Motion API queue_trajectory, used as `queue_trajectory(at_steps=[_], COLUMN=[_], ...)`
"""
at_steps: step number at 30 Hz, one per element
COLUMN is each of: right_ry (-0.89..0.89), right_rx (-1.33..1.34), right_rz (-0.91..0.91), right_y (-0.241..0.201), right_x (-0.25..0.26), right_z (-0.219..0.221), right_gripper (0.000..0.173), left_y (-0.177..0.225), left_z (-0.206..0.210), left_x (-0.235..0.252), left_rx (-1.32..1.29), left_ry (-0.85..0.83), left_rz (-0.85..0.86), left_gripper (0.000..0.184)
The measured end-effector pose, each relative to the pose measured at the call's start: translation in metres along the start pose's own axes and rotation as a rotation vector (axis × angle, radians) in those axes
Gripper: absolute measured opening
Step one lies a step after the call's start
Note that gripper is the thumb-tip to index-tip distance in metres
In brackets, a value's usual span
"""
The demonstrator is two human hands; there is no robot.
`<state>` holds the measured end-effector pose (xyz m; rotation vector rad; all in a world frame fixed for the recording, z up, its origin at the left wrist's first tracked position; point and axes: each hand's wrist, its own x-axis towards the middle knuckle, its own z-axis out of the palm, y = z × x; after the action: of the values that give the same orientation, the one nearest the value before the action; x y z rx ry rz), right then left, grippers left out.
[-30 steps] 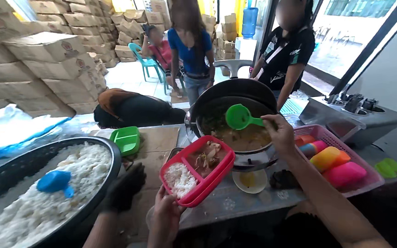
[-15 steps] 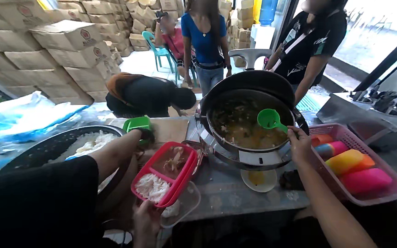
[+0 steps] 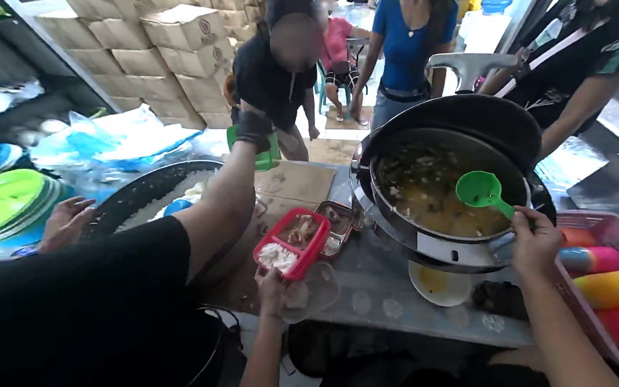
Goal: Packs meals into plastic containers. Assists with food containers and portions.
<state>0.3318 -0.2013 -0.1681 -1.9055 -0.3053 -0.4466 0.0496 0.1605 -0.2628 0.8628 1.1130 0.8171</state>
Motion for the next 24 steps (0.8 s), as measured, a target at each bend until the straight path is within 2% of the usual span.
queue_trajectory(at_steps=[6, 10, 14, 17, 24], right_ry=[0.014, 0.025, 0.055, 0.088, 0.074], right_rx=[0.024, -0.002, -0.026, -0.023, -0.089], right_rz=[-0.014, -0.055, -0.077, -0.081, -0.070], right_y=[-0.003, -0.003, -0.003, 0.000, -0.002], right_x=[-0.002, -0.004, -0.004, -0.005, -0.006], right_z=[-0.001, -0.001, 0.002, 0.004, 0.006], right_gripper=[0.028, 0.028, 0.026, 0.026, 0.025], left_y=[0.001, 0.008, 0.009, 0.009, -0.010], left_z=[0.029, 0.055, 0.077, 0.092, 0.101], left_x=[0.037, 0.069, 0.119, 0.148, 0.182], left_rx=[-0.010, 0.001, -0.069, -0.091, -0.037], left_ry=[-0.015, 0.001, -0.027, 0.003, 0.024], left_rz=[0.100, 0.089, 0.191, 0.170, 0.097], left_gripper=[0.058, 0.050, 0.051, 0.051, 0.051])
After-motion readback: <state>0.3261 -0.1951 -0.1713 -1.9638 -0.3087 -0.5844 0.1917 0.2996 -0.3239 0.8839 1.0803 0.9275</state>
